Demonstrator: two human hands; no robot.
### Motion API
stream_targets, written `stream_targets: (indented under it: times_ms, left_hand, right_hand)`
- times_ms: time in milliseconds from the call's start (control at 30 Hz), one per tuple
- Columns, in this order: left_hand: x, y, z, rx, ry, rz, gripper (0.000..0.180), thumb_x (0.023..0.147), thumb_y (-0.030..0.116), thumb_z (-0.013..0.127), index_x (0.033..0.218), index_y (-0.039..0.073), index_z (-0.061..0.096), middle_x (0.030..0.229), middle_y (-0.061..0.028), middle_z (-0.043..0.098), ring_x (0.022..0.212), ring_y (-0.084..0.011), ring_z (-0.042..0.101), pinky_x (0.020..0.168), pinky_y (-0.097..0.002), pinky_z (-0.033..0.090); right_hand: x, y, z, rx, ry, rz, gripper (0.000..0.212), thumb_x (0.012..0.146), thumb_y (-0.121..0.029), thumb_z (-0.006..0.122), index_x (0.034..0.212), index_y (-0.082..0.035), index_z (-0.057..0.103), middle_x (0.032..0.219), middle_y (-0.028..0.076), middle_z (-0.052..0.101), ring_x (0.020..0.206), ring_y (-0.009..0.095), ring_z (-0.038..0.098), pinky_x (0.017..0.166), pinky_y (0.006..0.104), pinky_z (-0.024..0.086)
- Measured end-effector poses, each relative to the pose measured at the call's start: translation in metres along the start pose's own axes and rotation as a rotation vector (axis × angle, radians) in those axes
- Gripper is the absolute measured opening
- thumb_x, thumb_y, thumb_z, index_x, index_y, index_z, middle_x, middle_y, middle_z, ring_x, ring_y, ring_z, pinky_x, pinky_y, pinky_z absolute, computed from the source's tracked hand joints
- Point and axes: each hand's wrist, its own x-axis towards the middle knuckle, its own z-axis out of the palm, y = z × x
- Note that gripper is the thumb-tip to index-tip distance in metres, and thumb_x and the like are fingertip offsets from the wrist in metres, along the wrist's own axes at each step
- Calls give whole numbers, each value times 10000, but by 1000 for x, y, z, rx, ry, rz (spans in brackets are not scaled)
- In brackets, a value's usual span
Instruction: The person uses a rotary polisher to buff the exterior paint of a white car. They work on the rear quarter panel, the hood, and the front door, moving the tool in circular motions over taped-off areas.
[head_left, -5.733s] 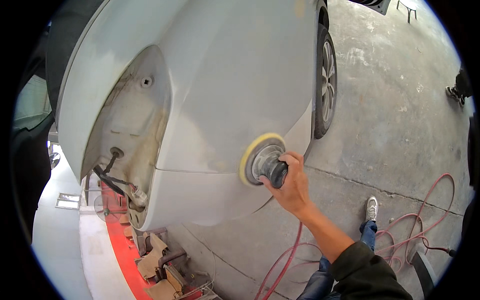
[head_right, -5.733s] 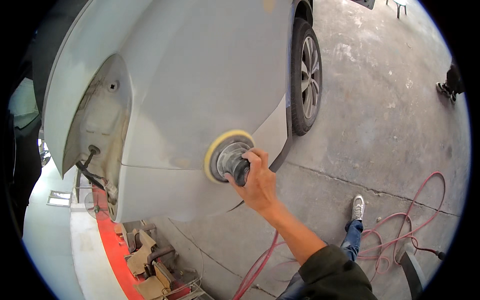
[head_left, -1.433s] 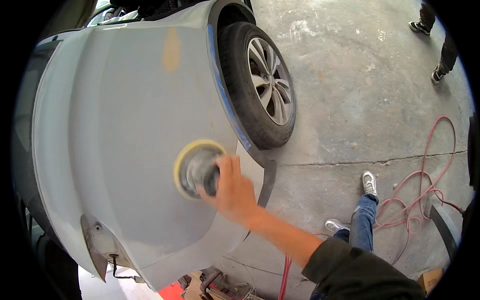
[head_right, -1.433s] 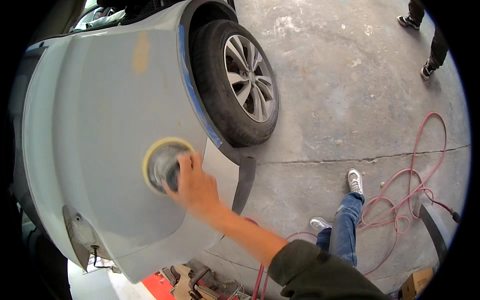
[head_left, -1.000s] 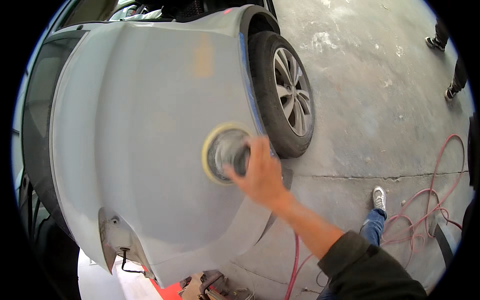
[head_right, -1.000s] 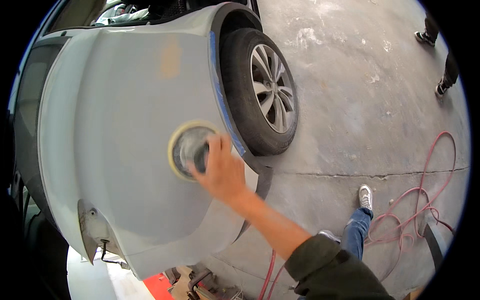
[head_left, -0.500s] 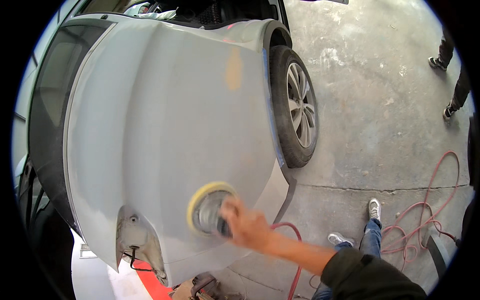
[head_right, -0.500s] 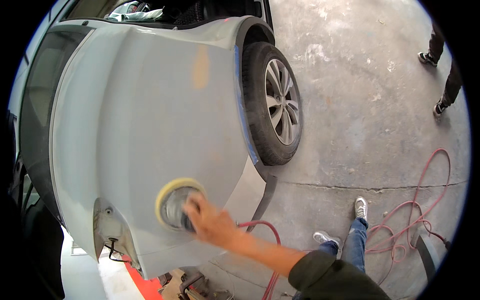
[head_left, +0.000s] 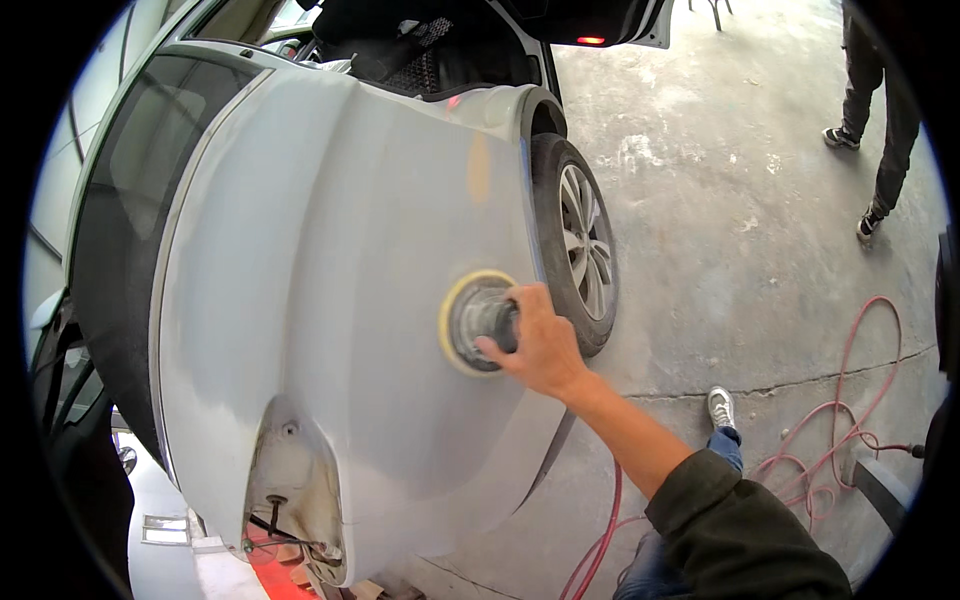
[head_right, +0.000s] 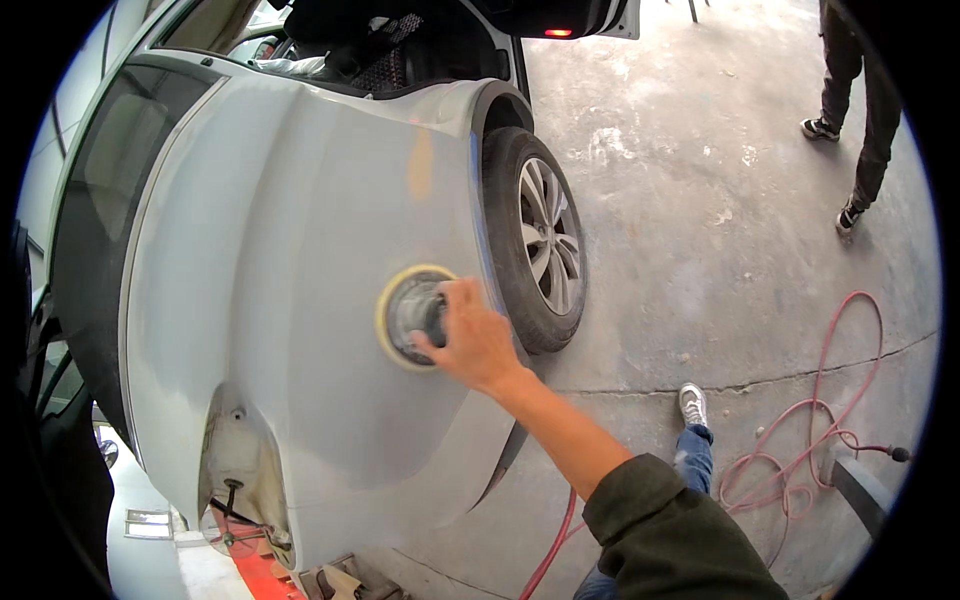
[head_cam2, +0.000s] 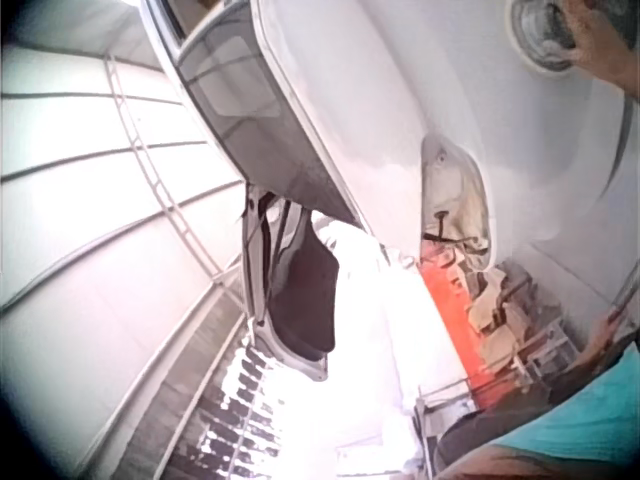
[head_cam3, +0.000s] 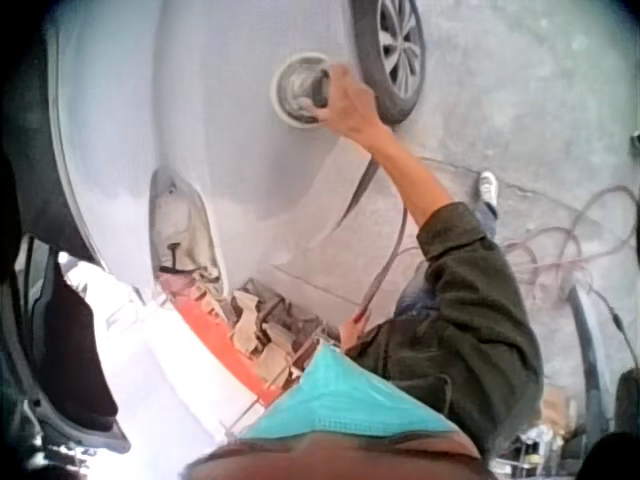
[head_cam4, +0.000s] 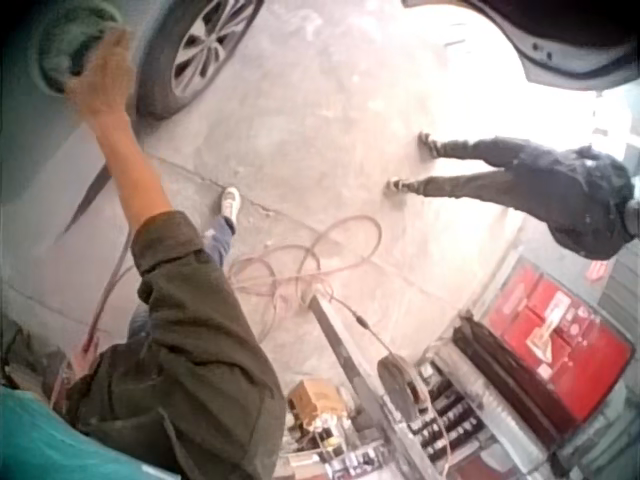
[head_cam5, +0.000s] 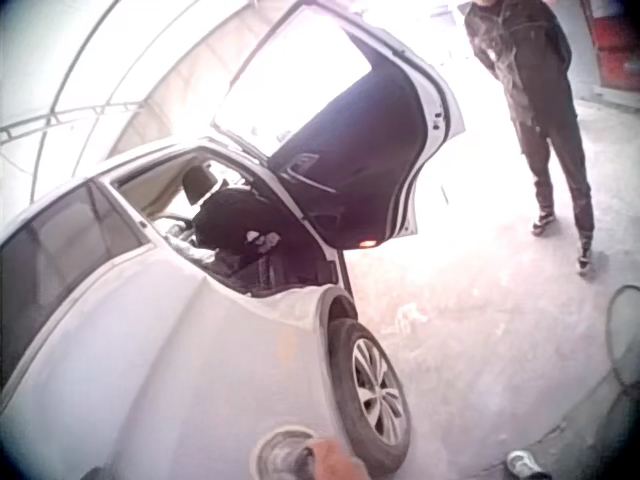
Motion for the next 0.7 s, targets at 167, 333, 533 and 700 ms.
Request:
stream_targets:
  times_ms: [167,333,533,700]
  left_hand:
    - [-10,39,-3,-39,-51,13,419,934,446,725,1148,88,769,704,-159,701,639,-151,606,585,-417,476]
    - [-22,83,2,-62,1,120,407,944,413,716,1138,57,753,683,-167,680,621,-139,583,573,-421,462]
    - [-11,85,2,49,47,175,392,939,385,724,1090,24,740,679,-172,658,633,-135,588,590,-408,473]
    - [-11,56,13,31,19,131,388,934,386,724,1067,21,736,679,-139,637,629,-166,565,597,-403,471]
  right_hand:
    - [30,16,1,-46,48,-50,583,854,-323,806,1237,-52,461,1143,140,523,729,299,639,641,420,534]
    - [30,16,-14,-35,-47,10,562,857,-331,784,1235,-58,469,1175,140,535,794,315,675,625,429,556]
    - [-5,-60,19,177,-106,-252,547,843,-307,804,1209,-75,470,1209,147,525,867,338,686,632,422,585]
    - [93,-54,-10,163,-63,-3,544,838,-278,816,1221,-73,488,1223,148,513,898,339,676,621,429,579]
